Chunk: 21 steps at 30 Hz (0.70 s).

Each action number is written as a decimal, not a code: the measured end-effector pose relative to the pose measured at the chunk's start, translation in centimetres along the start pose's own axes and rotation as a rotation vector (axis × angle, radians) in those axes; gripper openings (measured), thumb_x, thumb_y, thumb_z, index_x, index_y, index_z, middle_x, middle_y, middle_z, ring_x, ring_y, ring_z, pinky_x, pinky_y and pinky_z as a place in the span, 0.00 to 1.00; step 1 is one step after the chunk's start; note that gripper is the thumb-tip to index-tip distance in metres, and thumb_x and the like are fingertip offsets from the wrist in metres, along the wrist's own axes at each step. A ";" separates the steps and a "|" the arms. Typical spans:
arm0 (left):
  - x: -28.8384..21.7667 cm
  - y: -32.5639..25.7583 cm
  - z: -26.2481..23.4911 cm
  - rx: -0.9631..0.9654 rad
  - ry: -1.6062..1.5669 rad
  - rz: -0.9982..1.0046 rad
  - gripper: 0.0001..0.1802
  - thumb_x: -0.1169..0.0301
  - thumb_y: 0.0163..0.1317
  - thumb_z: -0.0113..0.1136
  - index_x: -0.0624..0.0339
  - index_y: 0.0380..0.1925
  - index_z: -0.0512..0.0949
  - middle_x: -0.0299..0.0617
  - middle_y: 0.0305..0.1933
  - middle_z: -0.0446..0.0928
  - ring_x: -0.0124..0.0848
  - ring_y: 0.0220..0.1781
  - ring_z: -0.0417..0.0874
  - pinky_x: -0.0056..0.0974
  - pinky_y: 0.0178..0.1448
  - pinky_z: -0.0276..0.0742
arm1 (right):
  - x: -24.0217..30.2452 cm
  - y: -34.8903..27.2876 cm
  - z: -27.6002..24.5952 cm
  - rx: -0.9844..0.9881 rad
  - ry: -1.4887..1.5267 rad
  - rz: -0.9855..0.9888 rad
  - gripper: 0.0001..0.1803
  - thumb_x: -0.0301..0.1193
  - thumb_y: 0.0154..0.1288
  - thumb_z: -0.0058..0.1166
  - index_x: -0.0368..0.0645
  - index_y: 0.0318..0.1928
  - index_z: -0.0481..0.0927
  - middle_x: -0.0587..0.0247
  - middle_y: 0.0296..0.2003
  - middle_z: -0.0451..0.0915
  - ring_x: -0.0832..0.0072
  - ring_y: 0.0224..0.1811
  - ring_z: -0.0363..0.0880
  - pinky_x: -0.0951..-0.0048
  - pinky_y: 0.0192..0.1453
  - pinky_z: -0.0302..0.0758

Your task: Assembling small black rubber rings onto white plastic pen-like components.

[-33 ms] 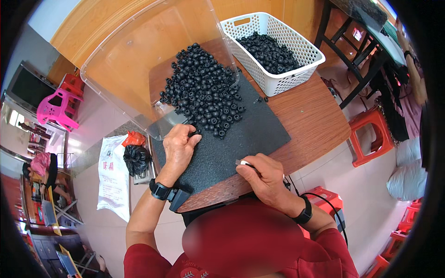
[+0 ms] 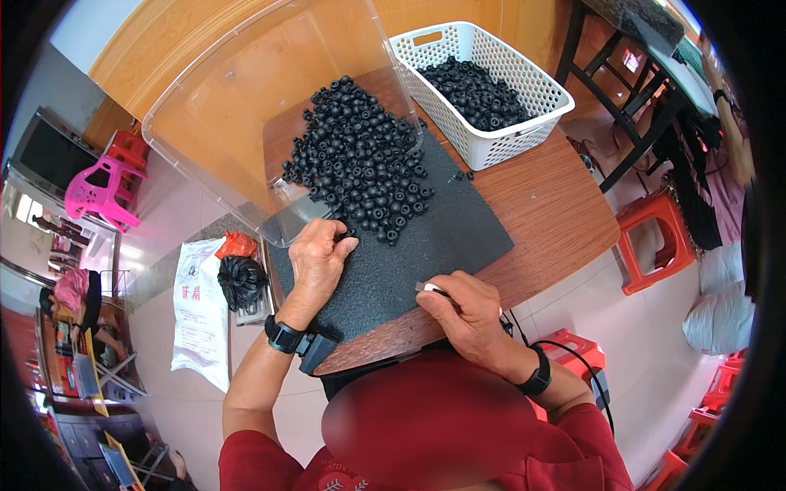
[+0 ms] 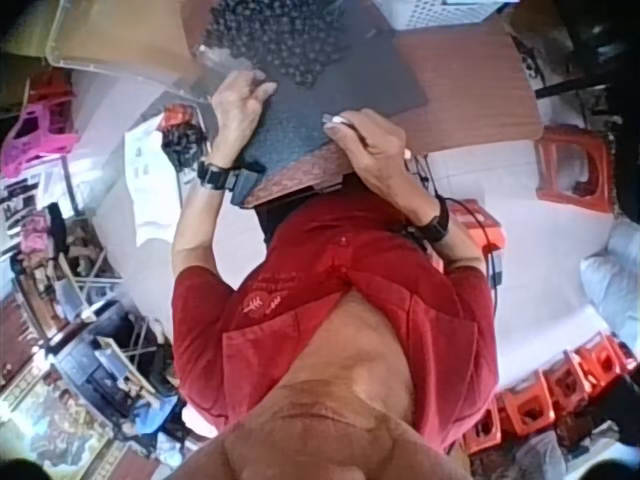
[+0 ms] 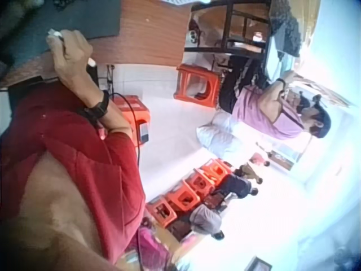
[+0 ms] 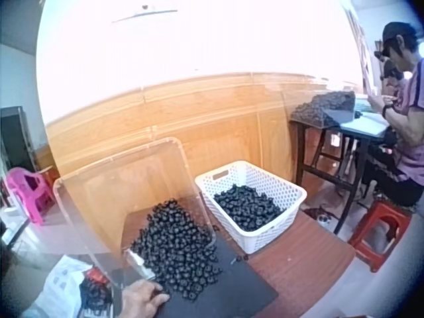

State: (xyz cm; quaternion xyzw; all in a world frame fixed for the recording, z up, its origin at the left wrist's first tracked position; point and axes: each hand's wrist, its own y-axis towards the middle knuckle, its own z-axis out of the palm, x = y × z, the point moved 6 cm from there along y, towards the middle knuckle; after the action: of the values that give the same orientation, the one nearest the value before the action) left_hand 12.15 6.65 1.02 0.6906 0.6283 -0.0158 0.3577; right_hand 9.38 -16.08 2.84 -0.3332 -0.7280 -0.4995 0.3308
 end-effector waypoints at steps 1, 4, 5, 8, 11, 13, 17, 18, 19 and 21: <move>-0.1 0.2 0.1 -0.004 0.000 0.003 0.12 0.78 0.43 0.69 0.63 0.28 0.77 0.43 0.28 0.76 0.38 0.30 0.79 0.39 0.34 0.74 | -0.1 0.1 0.1 0.005 -0.005 0.001 0.07 0.28 0.56 0.63 0.38 0.31 0.79 0.61 0.18 0.70 0.68 0.17 0.68 0.69 0.22 0.63; -0.8 0.2 0.3 0.014 0.047 0.023 0.11 0.77 0.43 0.69 0.62 0.27 0.77 0.44 0.28 0.76 0.41 0.32 0.79 0.42 0.35 0.74 | 0.1 0.0 0.1 -0.005 -0.006 -0.009 0.07 0.28 0.56 0.63 0.38 0.31 0.79 0.61 0.17 0.70 0.69 0.18 0.69 0.69 0.22 0.63; -1.1 0.1 0.2 0.019 0.054 0.059 0.12 0.76 0.44 0.69 0.63 0.29 0.77 0.44 0.27 0.75 0.39 0.29 0.78 0.40 0.33 0.74 | 0.1 0.0 0.1 -0.006 -0.006 -0.008 0.07 0.28 0.56 0.63 0.38 0.31 0.79 0.61 0.17 0.70 0.69 0.18 0.69 0.69 0.22 0.63; -2.6 -0.3 -0.3 0.076 0.074 0.075 0.12 0.75 0.46 0.69 0.63 0.31 0.77 0.43 0.26 0.75 0.37 0.28 0.79 0.38 0.32 0.73 | 0.0 -0.1 0.0 -0.014 -0.005 -0.004 0.07 0.28 0.57 0.63 0.38 0.31 0.79 0.61 0.18 0.71 0.69 0.18 0.69 0.70 0.22 0.63; -3.1 -0.4 -0.1 0.189 0.109 0.066 0.12 0.74 0.46 0.69 0.63 0.31 0.77 0.43 0.25 0.76 0.38 0.28 0.79 0.39 0.32 0.73 | 0.2 0.0 -0.1 -0.003 -0.026 -0.017 0.07 0.28 0.57 0.63 0.38 0.31 0.79 0.61 0.18 0.71 0.69 0.17 0.69 0.70 0.22 0.63; -3.0 -0.5 0.1 0.250 0.131 0.074 0.12 0.74 0.45 0.69 0.63 0.31 0.77 0.43 0.25 0.76 0.39 0.28 0.79 0.39 0.31 0.72 | 0.3 0.0 -0.1 -0.006 -0.026 -0.031 0.07 0.28 0.57 0.63 0.38 0.31 0.79 0.62 0.18 0.72 0.70 0.18 0.69 0.70 0.22 0.63; -1.5 -0.6 0.6 0.364 -0.046 -0.139 0.10 0.72 0.49 0.69 0.63 0.29 0.78 0.40 0.22 0.77 0.31 0.21 0.78 0.36 0.25 0.69 | 0.2 -0.2 0.0 -0.008 -0.019 -0.035 0.08 0.28 0.57 0.63 0.38 0.31 0.79 0.62 0.18 0.71 0.70 0.18 0.69 0.70 0.22 0.63; -0.8 -1.0 1.0 0.447 -0.134 -0.270 0.10 0.71 0.51 0.69 0.64 0.28 0.78 0.39 0.21 0.77 0.28 0.19 0.77 0.34 0.23 0.67 | 0.1 -0.2 0.0 -0.003 -0.020 -0.028 0.07 0.28 0.57 0.63 0.38 0.31 0.79 0.62 0.18 0.71 0.70 0.18 0.69 0.70 0.22 0.63; -0.6 -1.2 0.9 0.446 -0.133 -0.270 0.10 0.71 0.51 0.69 0.64 0.28 0.78 0.39 0.21 0.77 0.28 0.19 0.77 0.34 0.23 0.67 | 0.1 -0.2 0.0 0.003 -0.021 -0.021 0.07 0.28 0.57 0.62 0.38 0.31 0.78 0.62 0.18 0.71 0.70 0.18 0.69 0.70 0.22 0.63; 0.5 -2.3 1.8 0.443 -0.701 -0.593 0.10 0.69 0.54 0.68 0.65 0.26 0.78 0.38 0.20 0.77 0.24 0.18 0.75 0.29 0.20 0.65 | 0.0 -0.2 -0.1 -0.003 -0.020 -0.015 0.07 0.28 0.58 0.62 0.38 0.31 0.78 0.62 0.18 0.71 0.70 0.18 0.69 0.70 0.22 0.64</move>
State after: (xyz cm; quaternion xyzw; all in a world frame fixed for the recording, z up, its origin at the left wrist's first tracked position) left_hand 10.97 6.08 -1.64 0.4951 0.6211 -0.4800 0.3723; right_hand 9.21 -16.24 2.80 -0.3330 -0.7331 -0.4997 0.3193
